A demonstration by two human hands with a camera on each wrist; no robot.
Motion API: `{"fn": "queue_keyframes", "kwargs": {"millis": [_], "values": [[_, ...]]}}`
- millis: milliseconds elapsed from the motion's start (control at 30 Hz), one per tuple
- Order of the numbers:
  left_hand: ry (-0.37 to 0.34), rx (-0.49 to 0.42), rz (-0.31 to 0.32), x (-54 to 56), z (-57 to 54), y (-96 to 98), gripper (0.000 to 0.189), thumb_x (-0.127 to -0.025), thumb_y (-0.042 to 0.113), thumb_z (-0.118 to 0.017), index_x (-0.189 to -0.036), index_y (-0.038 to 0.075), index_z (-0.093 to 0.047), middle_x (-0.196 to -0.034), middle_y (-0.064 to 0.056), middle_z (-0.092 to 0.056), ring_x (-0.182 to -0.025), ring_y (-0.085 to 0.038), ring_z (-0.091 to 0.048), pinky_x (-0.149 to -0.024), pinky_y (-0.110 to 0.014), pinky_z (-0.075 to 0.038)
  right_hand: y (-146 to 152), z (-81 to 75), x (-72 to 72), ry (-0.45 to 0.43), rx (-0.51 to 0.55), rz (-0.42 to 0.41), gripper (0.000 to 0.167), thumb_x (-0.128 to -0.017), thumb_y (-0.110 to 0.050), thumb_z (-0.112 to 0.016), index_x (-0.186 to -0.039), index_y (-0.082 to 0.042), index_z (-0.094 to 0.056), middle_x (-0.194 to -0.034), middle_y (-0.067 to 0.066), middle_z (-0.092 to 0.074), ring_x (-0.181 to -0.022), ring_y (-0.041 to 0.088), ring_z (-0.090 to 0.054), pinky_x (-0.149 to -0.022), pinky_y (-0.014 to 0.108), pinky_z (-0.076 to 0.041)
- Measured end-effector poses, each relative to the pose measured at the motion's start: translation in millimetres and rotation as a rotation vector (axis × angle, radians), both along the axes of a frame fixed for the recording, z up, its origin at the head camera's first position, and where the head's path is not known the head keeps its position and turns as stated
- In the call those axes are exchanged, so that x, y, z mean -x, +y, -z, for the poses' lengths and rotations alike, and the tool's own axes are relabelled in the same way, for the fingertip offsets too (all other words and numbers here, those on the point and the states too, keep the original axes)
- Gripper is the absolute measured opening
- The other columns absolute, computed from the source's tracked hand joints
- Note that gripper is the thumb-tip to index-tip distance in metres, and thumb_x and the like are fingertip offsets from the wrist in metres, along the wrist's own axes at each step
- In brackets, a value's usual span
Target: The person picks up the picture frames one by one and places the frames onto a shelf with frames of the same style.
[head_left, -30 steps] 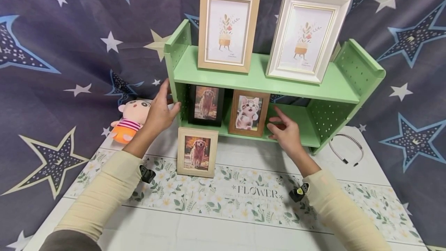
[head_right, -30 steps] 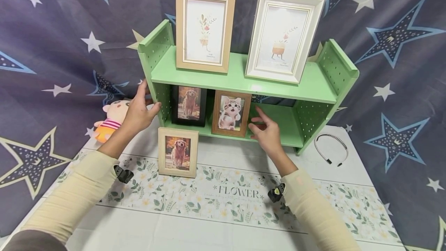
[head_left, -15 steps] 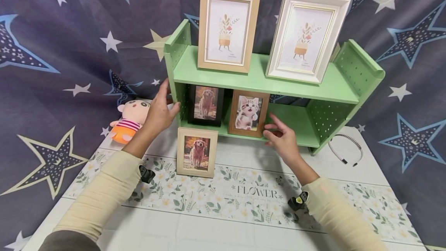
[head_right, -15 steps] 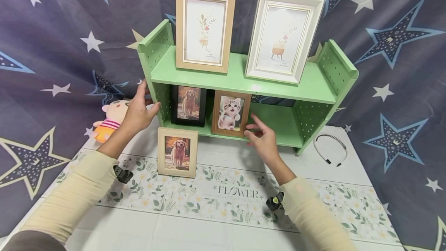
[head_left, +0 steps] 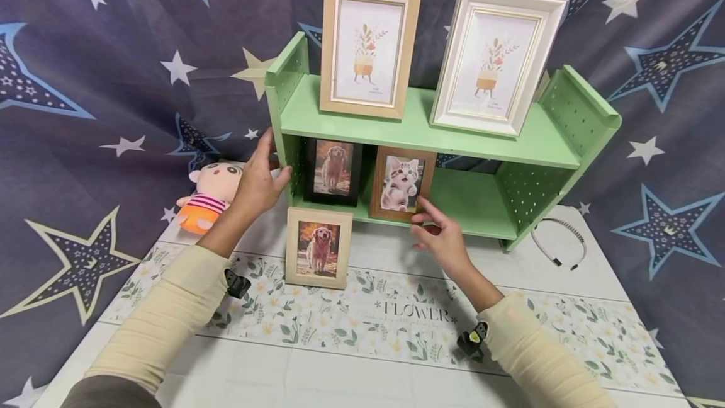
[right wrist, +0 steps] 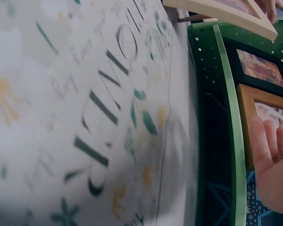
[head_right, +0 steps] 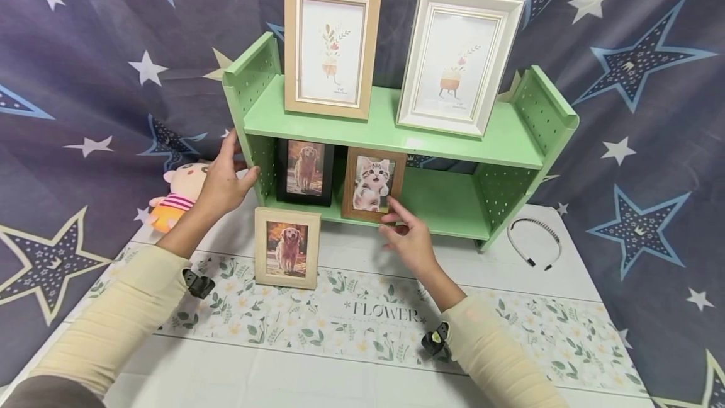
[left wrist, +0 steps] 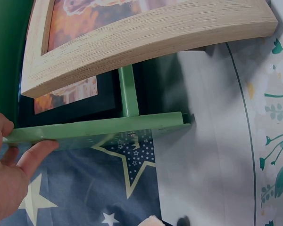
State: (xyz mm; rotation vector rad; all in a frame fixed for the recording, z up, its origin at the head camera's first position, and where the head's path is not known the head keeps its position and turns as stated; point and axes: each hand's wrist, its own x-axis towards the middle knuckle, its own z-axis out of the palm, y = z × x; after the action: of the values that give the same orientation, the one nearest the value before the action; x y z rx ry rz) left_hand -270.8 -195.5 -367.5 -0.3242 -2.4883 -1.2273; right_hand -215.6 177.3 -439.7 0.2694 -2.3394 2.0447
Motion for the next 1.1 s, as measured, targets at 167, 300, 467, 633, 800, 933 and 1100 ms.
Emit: {"fn": "queue_keyframes", "kwargs": {"millis": [167,300,467,633,800,933,1100], "values": [[-0.001,0.004,-0.005,-0.8,0.1,-0.6,0.084,-0.097,0.005,-0.060,-0.165,0.021,-0.014,-0.141,-0.027,-0.051,-0.119,-0.049,-0.063,-0.095,-0.058,-0.059,-10.0,4.1,-4.3,-0.009,-0.001,-0.051,0.070,-0.093,0.003,-0.069,-0.156,-0.016,-0.044,-0.127,0.032,-0.060,-0.085,0.014,-0.071,-0.069,0.034,-0.066],[0.001,0.003,-0.009,-2.5,-0.3,-0.9,0.084,-0.097,0.004,-0.060,-0.165,0.021,-0.014,-0.141,-0.027,-0.052,-0.119,-0.049,-0.063,-0.096,-0.058,-0.058,-18.1,6.7,-8.5,-0.021,-0.006,-0.072,0.071,-0.092,0.004,-0.069,-0.156,-0.016,-0.044,-0.129,0.034,-0.058,-0.090,0.026,-0.072,-0.069,0.034,-0.066],[0.005,0.001,0.001,-1.9,-0.1,-0.5,0.084,-0.096,0.004,-0.060,-0.165,0.021,-0.014,-0.141,-0.028,-0.051,-0.118,-0.049,-0.064,-0.096,-0.058,-0.058,-28.2,11.5,-13.4,-0.045,-0.015,-0.085,0.071,-0.092,0.006,-0.067,-0.155,-0.017,-0.045,-0.129,0.035,-0.058,-0.096,0.035,-0.072,-0.069,0.036,-0.067],[0.009,0.001,-0.003,-1.3,-0.3,-0.3,0.084,-0.096,0.005,-0.060,-0.165,0.021,-0.015,-0.140,-0.027,-0.052,-0.117,-0.048,-0.064,-0.095,-0.058,-0.059,-39.3,15.6,-17.4,-0.058,-0.024,-0.127,0.072,-0.092,0.006,-0.066,-0.156,-0.019,-0.043,-0.130,0.034,-0.058,-0.102,0.043,-0.069,-0.071,0.038,-0.067],[0.002,0.002,-0.002,-0.6,-0.5,-0.8,0.084,-0.097,0.005,-0.060,-0.165,0.022,-0.014,-0.141,-0.027,-0.052,-0.118,-0.048,-0.064,-0.096,-0.058,-0.058,-49.4,23.4,-21.6,-0.072,-0.039,-0.172,0.070,-0.093,0.004,-0.067,-0.156,-0.018,-0.044,-0.129,0.033,-0.059,-0.106,0.048,-0.067,-0.070,0.039,-0.067],[-0.003,0.000,-0.001,-0.2,0.1,-0.8,0.084,-0.097,0.005,-0.060,-0.165,0.023,-0.013,-0.141,-0.026,-0.052,-0.119,-0.048,-0.063,-0.096,-0.058,-0.058,-57.6,27.4,-26.0,-0.094,-0.043,-0.202,0.070,-0.093,0.002,-0.067,-0.156,-0.018,-0.044,-0.130,0.030,-0.060,-0.106,0.044,-0.068,-0.070,0.040,-0.067],[-0.002,-0.009,0.003,0.3,0.7,-0.7,0.085,-0.096,0.004,-0.060,-0.165,0.024,-0.014,-0.141,-0.026,-0.052,-0.119,-0.048,-0.063,-0.095,-0.058,-0.059,-66.3,28.1,-29.2,-0.084,-0.040,-0.230,0.069,-0.094,0.001,-0.066,-0.156,-0.015,-0.043,-0.129,0.030,-0.061,-0.102,0.033,-0.071,-0.071,0.041,-0.067]]}}
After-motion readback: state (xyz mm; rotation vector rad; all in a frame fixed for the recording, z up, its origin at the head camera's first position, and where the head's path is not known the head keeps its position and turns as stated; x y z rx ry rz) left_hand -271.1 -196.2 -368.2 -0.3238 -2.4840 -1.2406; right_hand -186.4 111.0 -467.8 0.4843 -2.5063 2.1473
